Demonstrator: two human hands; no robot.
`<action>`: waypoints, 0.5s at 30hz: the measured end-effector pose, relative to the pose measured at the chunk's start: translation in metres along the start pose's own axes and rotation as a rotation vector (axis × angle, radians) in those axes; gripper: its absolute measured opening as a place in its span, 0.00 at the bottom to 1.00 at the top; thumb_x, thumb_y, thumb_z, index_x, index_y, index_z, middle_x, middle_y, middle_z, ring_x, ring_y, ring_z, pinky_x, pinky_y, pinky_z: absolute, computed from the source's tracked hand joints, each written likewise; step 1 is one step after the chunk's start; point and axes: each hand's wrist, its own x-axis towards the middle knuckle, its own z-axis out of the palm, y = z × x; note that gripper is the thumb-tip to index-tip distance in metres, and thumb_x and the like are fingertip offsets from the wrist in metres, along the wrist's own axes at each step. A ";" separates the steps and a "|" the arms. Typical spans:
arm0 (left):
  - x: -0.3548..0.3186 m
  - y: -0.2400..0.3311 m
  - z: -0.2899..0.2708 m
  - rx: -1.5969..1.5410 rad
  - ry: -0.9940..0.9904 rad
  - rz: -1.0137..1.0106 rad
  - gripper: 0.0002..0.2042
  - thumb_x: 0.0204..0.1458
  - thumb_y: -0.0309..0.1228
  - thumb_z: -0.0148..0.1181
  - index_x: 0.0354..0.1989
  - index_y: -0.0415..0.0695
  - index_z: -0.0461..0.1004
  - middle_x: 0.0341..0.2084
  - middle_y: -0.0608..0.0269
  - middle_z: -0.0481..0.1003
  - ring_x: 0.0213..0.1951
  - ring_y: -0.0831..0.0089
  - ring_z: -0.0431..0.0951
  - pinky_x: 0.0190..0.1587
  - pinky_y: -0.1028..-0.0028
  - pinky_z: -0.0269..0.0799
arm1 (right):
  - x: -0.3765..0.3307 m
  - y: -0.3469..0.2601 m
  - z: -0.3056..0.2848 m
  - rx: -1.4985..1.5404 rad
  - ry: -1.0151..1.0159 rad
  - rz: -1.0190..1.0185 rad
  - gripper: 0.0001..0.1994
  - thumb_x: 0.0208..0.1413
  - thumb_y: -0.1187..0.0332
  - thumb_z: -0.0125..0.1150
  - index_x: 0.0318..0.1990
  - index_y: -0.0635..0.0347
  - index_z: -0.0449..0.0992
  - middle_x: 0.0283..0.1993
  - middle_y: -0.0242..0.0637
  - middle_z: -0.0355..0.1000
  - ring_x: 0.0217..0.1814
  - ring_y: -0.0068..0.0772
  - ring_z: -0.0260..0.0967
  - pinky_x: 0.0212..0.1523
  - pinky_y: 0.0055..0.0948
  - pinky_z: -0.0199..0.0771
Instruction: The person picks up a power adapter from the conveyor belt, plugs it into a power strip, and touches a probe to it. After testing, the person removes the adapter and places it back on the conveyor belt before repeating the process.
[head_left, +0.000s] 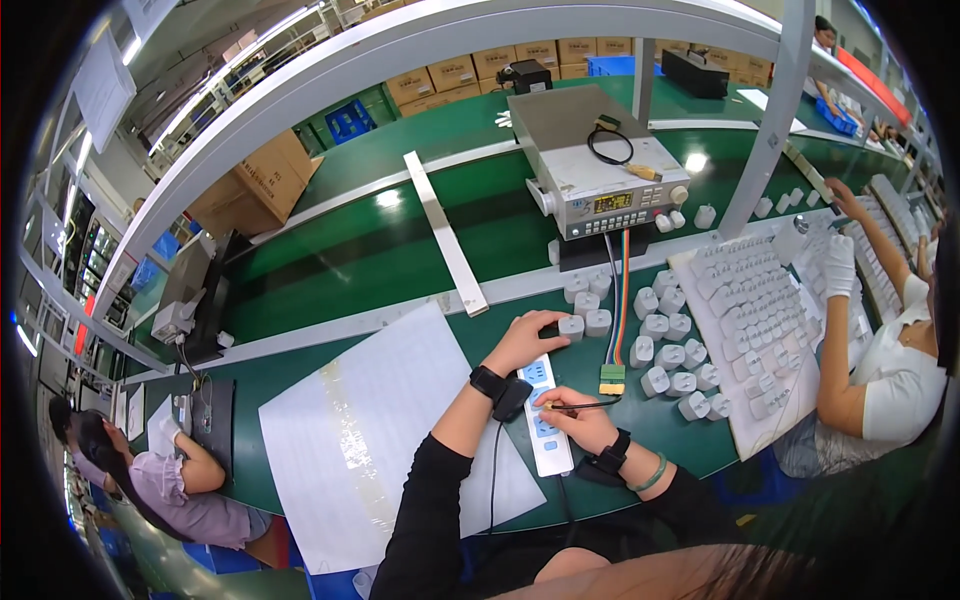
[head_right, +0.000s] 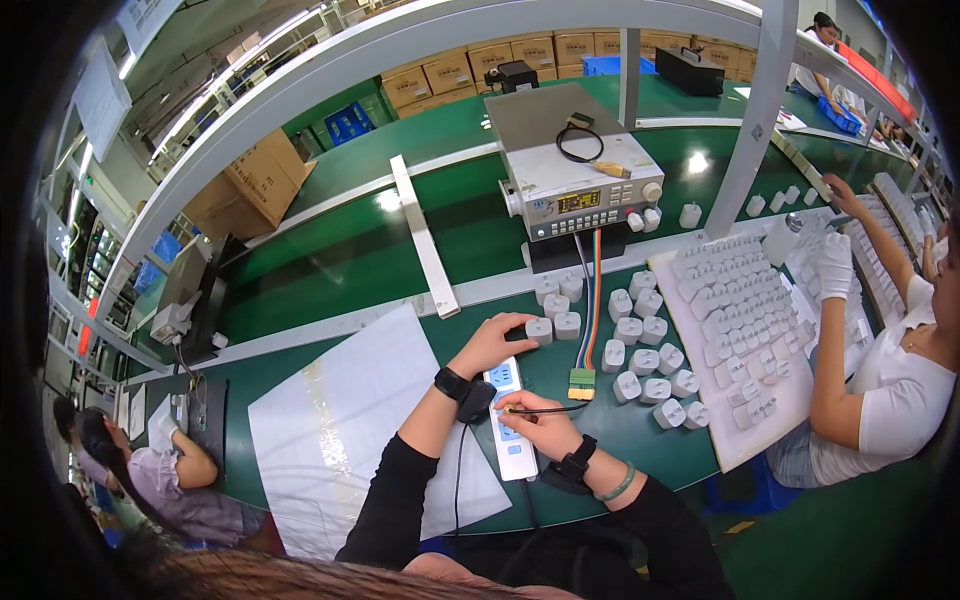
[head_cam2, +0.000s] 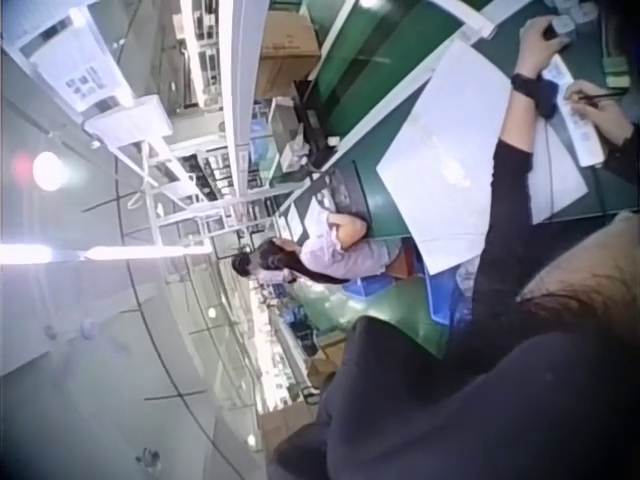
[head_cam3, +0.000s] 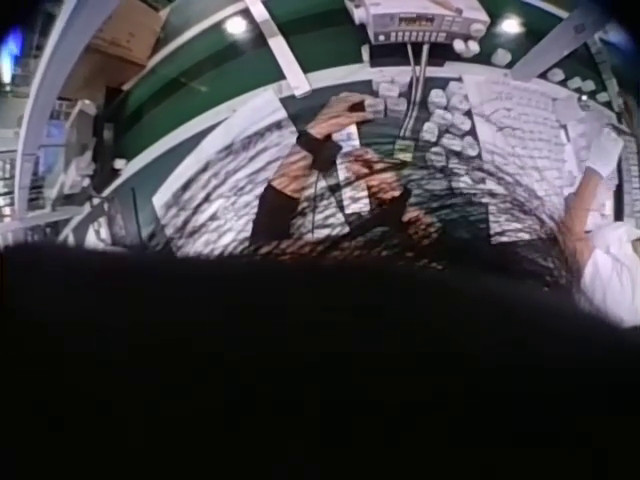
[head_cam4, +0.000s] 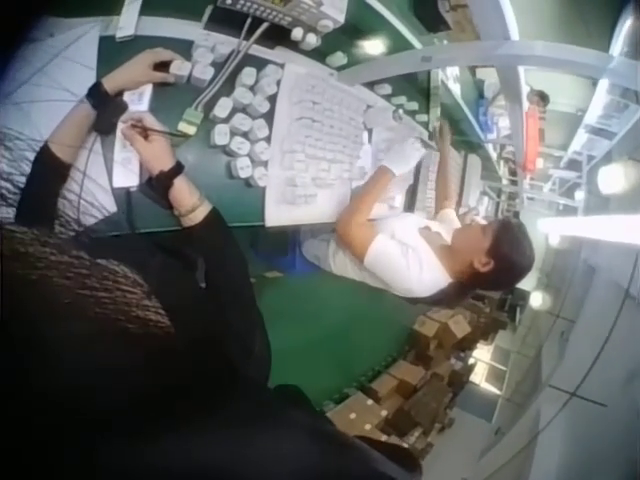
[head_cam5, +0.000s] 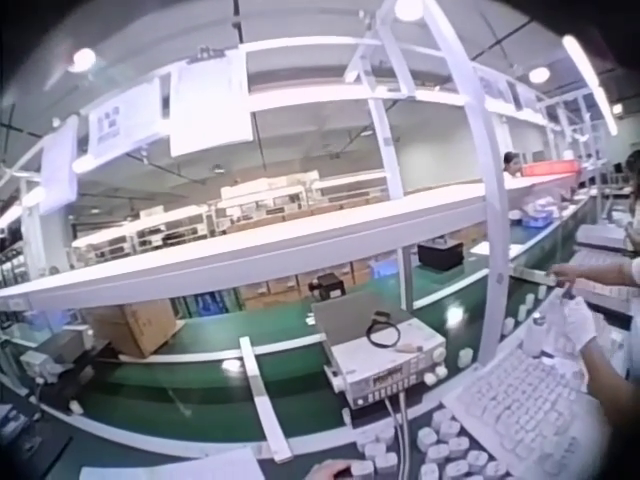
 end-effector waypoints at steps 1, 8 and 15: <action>0.000 0.001 0.001 -0.005 -0.004 0.000 0.20 0.45 0.39 0.64 0.48 0.49 0.74 0.42 0.62 0.75 0.46 0.63 0.72 0.51 0.68 0.64 | 0.000 -0.002 0.000 0.015 0.005 0.000 0.10 0.56 0.73 0.58 0.45 0.61 0.72 0.37 0.25 0.71 0.38 0.11 0.66 0.40 0.15 0.67; -0.002 -0.001 0.001 -0.162 0.054 -0.040 0.21 0.45 0.36 0.64 0.48 0.42 0.73 0.43 0.56 0.75 0.45 0.62 0.74 0.49 0.70 0.69 | -0.001 0.000 0.001 0.036 0.025 -0.019 0.10 0.56 0.73 0.58 0.45 0.61 0.72 0.36 0.25 0.71 0.37 0.11 0.66 0.39 0.15 0.67; -0.002 0.005 -0.001 -0.168 0.056 -0.042 0.21 0.46 0.34 0.65 0.49 0.41 0.72 0.42 0.57 0.75 0.42 0.66 0.76 0.46 0.72 0.70 | -0.001 0.001 0.002 0.023 0.007 -0.015 0.10 0.56 0.72 0.59 0.45 0.61 0.72 0.35 0.23 0.69 0.37 0.10 0.64 0.39 0.14 0.65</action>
